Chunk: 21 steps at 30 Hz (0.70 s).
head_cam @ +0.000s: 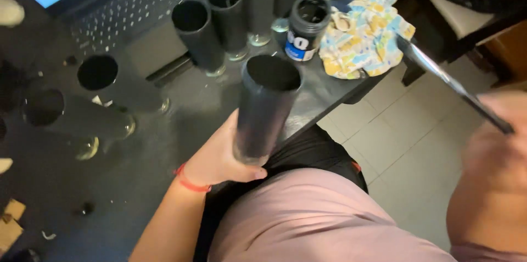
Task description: Painting glass tubes with black paint using a brush at a workspace.
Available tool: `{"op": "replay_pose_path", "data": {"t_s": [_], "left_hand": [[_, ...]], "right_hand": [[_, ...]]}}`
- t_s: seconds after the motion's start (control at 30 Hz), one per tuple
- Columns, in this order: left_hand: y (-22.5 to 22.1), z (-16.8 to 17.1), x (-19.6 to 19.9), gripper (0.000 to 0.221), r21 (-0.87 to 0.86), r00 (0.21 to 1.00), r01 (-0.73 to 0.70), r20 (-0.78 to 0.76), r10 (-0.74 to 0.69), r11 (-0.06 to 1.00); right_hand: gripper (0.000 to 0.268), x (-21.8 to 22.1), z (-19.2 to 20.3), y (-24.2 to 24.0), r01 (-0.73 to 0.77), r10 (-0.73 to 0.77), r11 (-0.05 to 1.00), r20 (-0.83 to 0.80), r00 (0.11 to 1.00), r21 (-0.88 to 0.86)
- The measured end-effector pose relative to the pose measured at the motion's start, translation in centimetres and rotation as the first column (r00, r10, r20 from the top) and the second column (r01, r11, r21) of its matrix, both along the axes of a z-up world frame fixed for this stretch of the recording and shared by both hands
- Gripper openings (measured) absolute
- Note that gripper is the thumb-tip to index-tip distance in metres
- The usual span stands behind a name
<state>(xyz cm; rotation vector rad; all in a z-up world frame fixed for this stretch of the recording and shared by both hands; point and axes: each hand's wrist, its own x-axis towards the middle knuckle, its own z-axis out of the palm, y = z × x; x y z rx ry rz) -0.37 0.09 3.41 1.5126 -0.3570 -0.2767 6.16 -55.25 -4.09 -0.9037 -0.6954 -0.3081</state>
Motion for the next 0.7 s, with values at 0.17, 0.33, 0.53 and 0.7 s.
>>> {"op": "replay_pose_path", "data": {"t_s": [0.17,0.33,0.53,0.7], "left_hand": [[-0.3,-0.5,-3.0,0.061,-0.100,0.983,-0.161,-0.110,0.150,0.982],[-2.4,-0.6,-6.2,0.067,-0.306,0.964,-0.266,-0.068,0.258,0.914],[-2.7,0.0,-6.4,0.038,-0.452,0.978,-0.190,-0.164,0.128,0.872],[-1.7,-0.8,-4.9,0.037,0.086,0.925,-0.371,-0.053,0.376,0.925]], "right_hand": [[0.026,4.6,14.8,15.6,0.634,-0.393,0.629,0.521,0.758,-0.449],[0.004,8.2,19.9,19.2,0.239,-0.167,0.619,0.172,0.971,-0.748],[0.019,11.6,20.9,21.9,0.186,-0.092,0.454,0.162,0.983,-0.872],[0.025,12.8,21.0,24.1,0.350,-0.016,0.320,0.364,0.931,-0.880]]}}
